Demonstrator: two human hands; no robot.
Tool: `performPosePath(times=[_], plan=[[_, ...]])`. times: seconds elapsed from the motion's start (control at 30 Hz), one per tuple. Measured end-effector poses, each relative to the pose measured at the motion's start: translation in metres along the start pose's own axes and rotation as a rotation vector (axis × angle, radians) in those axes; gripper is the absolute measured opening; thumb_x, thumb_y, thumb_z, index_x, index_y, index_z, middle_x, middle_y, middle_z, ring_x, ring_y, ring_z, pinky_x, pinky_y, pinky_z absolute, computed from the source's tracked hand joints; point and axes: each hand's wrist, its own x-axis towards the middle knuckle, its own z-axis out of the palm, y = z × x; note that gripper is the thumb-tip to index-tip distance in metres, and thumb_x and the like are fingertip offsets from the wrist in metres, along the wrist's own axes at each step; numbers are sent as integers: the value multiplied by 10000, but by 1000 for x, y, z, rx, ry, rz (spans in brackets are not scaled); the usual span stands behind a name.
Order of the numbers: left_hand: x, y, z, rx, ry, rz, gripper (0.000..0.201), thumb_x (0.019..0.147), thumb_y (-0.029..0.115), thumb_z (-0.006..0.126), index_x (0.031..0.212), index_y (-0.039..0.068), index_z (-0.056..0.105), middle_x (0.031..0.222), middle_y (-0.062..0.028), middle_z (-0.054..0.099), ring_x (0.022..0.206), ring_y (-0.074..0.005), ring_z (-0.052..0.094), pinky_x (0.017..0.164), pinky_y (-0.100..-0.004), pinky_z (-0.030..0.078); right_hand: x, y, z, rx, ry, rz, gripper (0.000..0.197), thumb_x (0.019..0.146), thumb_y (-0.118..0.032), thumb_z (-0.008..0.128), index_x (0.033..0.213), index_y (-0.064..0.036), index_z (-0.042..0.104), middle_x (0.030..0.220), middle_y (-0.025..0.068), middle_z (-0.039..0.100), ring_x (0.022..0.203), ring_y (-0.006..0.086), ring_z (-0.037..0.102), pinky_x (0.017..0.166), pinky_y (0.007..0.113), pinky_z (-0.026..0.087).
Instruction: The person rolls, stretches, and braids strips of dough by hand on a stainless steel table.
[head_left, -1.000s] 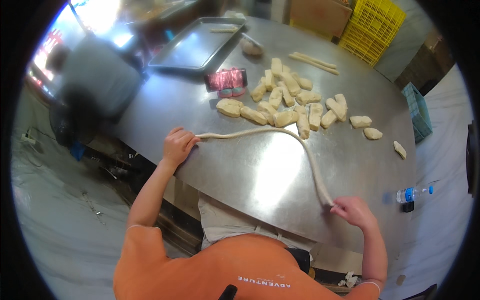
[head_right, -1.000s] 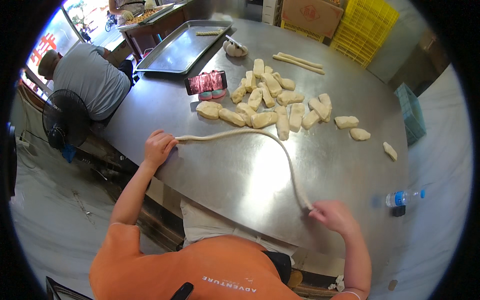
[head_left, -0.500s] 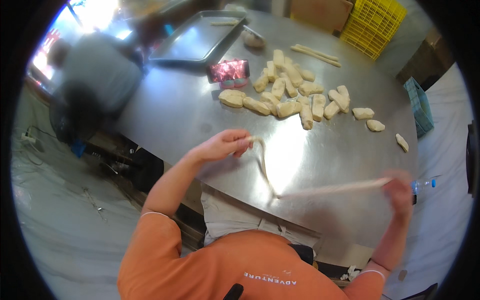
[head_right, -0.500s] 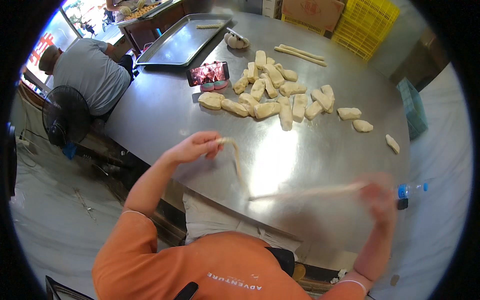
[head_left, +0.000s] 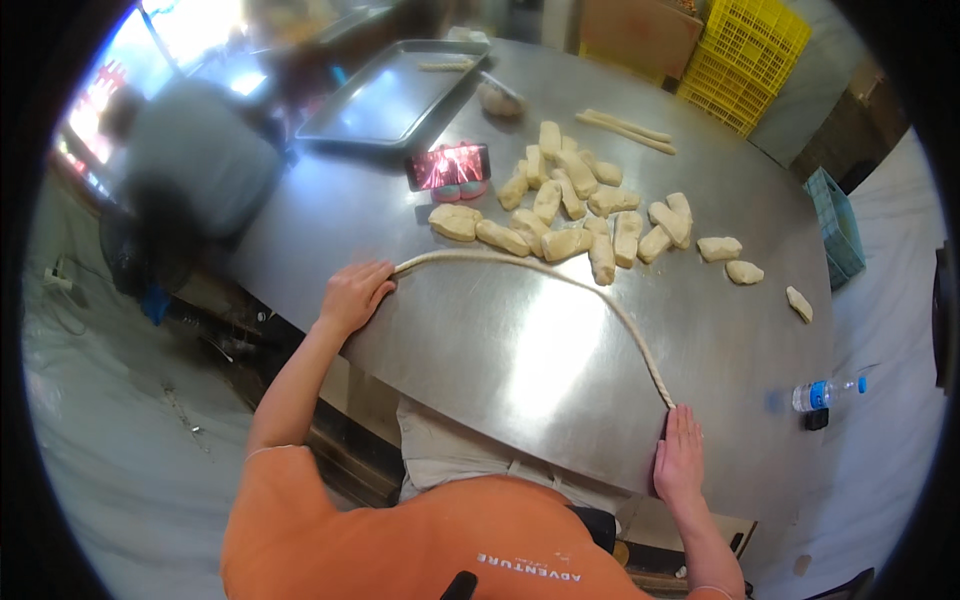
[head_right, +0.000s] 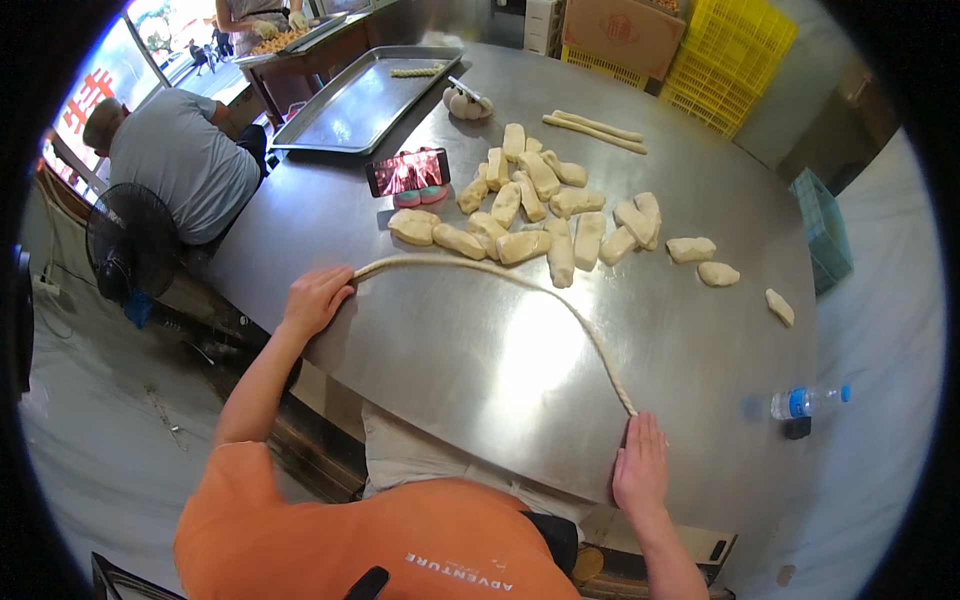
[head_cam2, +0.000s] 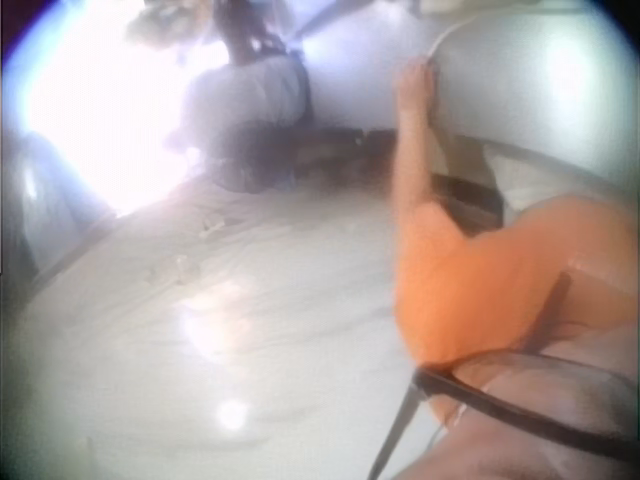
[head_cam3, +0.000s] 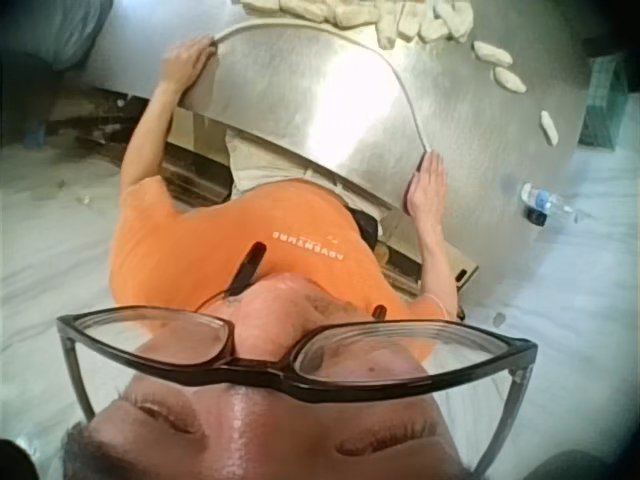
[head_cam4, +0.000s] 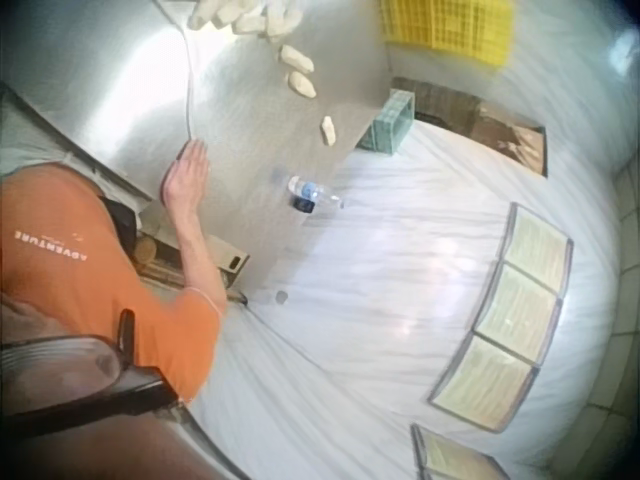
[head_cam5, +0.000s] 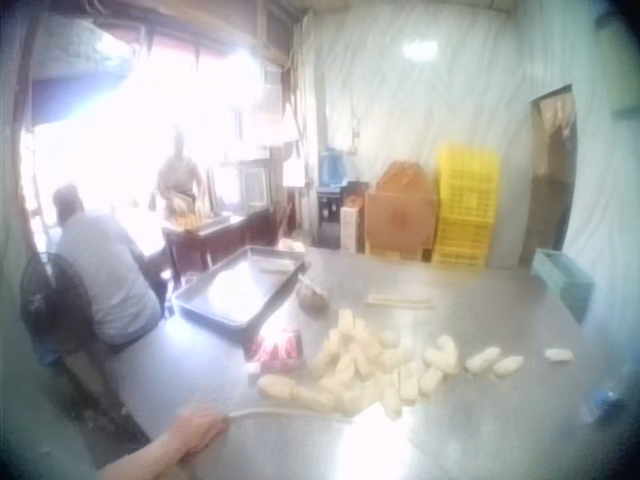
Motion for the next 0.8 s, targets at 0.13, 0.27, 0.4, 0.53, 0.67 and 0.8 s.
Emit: performPosePath(times=[0.13,0.27,0.4,0.53,0.67,0.8], plan=[[26,-1,-8,30,-61,-474,339,1073,293,677,1360,121,728,1269,-102,789,1207,-329,728,1071,-476,551,77,75,2,-50,144,324,576,1093,-234,542,1620,-8,480,1708,267,433,1571,465,419,1305,589,298],[-50,18,-20,472,229,-22,304,1046,246,689,1266,39,728,1066,-134,764,1025,-384,714,908,-505,546,31,116,30,74,285,230,543,1108,-244,550,1597,-12,508,1651,243,516,1528,436,486,1271,543,367],[-62,48,-39,153,22,-111,217,1014,233,726,1114,41,735,1000,-132,760,986,-399,710,855,-489,554,5,122,11,322,56,-55,434,1152,-278,528,1487,-14,606,1457,211,680,1351,349,655,1155,433,496],[25,-27,-1,9,233,-364,122,987,222,766,1035,110,752,959,-115,760,918,-369,718,825,-497,553,112,130,-62,660,158,308,267,1073,-214,656,1285,-52,662,1206,177,758,1114,308,732,994,415,541],[-3,-16,7,-46,211,42,199,1028,210,727,1195,113,777,1057,-140,786,982,-388,731,899,-523,562,57,68,-58,20,-101,-40,228,1006,-284,711,1038,-63,755,1055,253,761,1149,431,726,1091,515,525],[38,11,13,-99,80,-487,290,1052,223,700,1300,76,738,1200,-127,810,1109,-356,759,1085,-547,537,104,36,-113,265,-58,52,255,968,-323,773,888,-81,751,929,211,747,895,445,725,838,533,561]])
